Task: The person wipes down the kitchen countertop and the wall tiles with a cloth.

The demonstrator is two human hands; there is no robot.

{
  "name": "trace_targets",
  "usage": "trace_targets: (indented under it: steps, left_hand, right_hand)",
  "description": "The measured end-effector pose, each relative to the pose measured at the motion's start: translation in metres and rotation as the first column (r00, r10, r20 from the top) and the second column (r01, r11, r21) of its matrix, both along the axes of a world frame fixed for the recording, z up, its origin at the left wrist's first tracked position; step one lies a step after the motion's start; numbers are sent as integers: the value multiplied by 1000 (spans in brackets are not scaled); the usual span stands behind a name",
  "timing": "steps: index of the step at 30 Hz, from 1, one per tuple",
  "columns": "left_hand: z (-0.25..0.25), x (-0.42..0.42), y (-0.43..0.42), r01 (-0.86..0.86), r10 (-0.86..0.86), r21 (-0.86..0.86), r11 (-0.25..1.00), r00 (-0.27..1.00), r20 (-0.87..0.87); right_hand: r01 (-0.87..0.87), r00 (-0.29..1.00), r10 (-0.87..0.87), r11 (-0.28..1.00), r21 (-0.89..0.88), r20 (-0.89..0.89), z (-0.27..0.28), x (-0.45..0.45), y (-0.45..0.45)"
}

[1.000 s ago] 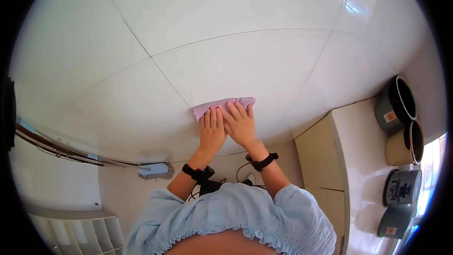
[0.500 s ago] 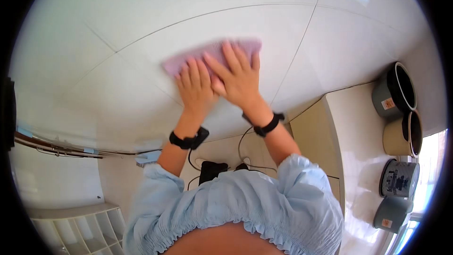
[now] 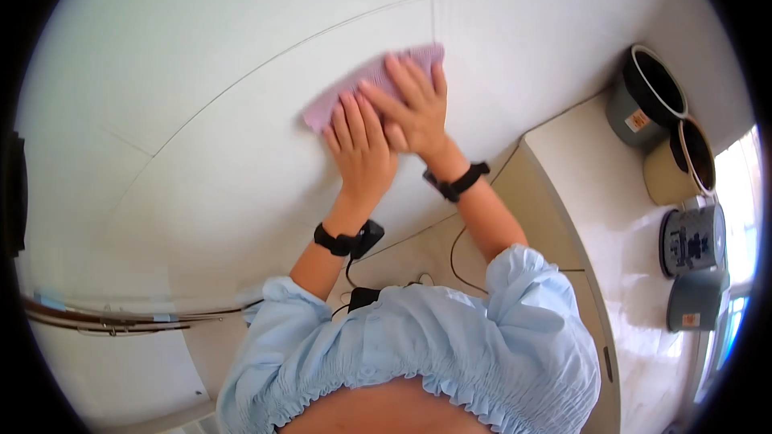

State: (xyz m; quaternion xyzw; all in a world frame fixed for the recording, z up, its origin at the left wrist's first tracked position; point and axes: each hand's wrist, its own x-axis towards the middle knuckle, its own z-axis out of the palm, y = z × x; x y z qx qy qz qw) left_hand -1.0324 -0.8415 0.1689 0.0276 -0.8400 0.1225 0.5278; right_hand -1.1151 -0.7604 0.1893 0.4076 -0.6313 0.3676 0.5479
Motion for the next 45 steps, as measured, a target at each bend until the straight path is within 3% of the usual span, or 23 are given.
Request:
trace_targets:
  steps: [2, 5, 8, 9, 12, 14, 17, 18, 20, 23, 25, 26, 28, 29, 32, 33, 35, 37, 39, 40, 41, 43, 45]
  left_hand:
    - [29, -15, 12, -20, 20, -9, 1000, 1000, -2]
    - [15, -26, 19, -55, 49, -51, 997, 993, -112]
    - [-41, -20, 15, 37, -38, -72, 997, 999, -9]
    - [-65, -15, 14, 114, -114, -8, 993, 993, 37]
    - [-146, 1, 9, 219, -236, 155, 963, 966, 108]
    - [-174, 21, 2, 127, -162, 182, 975, 968, 191]
    - [-222, 48, -6, -30, -43, 281, 959, 968, 248]
    - [-231, 64, -14, -90, 10, 308, 947, 967, 254]
    - [-234, 95, -27, -121, -33, 476, 871, 952, 303]
    - [-223, 138, -38, -167, -100, 706, 688, 942, 320]
    - [-217, 153, -48, -151, -139, 843, 516, 957, 256]
    - [-217, 157, -49, -148, -109, 854, 499, 967, 231]
    - [-211, 160, -53, -137, -41, 870, 474, 983, 177]
    - [-204, 162, -54, -166, -98, 894, 416, 969, 225]
    - [-209, 158, -49, -168, -152, 833, 526, 946, 287]
    - [-202, 152, -39, -90, -177, 898, 432, 967, 182]
    - [-192, 141, -21, -43, -233, 912, 409, 961, 150]
    - [-193, 125, 0, -22, -332, 924, 383, 930, 160]
    - [-204, 107, 22, 10, -467, 934, 358, 868, 170]
    - [-203, 101, 33, 15, -528, 936, 351, 829, 184]
    - [-204, 89, 42, 47, -546, 907, 420, 811, 211]
    - [-204, 76, 57, 82, -577, 900, 429, 792, 203]
    - [-199, 53, 71, 158, -608, 886, 436, 778, 161]
  right_hand:
    - [6, 998, -8, 999, -45, -57, 31, -15, 10]
    - [41, 996, -41, 999, -1, -83, 15, -26, 17]
    - [91, 993, -83, 991, 96, -88, -47, -30, 27]
    - [80, 993, -67, 987, 142, -95, -72, -31, 33]
    - [-7, 997, 45, 882, 471, -70, -128, -27, 53]
    - [-33, 995, 81, 815, 578, -58, -142, -21, 52]
    - [-223, 972, 216, 702, 676, 96, -158, 4, 27]
    - [-227, 970, 214, 607, 762, 119, -162, 20, 15]
    - [-195, 971, 205, 394, 898, 122, -158, 43, -11]
    - [-288, 932, 335, 459, 841, 137, -164, 75, -57]
    - [-308, 917, 372, 429, 849, 145, -154, 97, -83]
    - [-321, 906, 394, 403, 857, 154, -151, 110, -92]
    - [-35, 923, 359, 443, 896, -142, -161, 132, -117]
    - [111, 896, 335, 467, 878, -291, -167, 138, -127]
    - [192, 863, 362, 409, 892, -352, -157, 138, -128]
    - [218, 841, 359, 460, 861, -405, -163, 127, -122]
    - [247, 837, 319, 504, 828, -444, -176, 107, -96]
    - [506, 624, 287, 560, 656, -727, -165, 75, -68]
    - [94, 924, 323, 330, 939, -206, -173, 44, -30]
    - [-25, 951, 302, 267, 963, -59, -170, 31, -14]
    - [-147, 959, 268, 215, 965, 87, -167, 17, 2]
    - [-114, 965, 254, 187, 976, 64, -142, 1, 30]
    - [16, 964, 250, 288, 957, -91, -145, -20, 53]
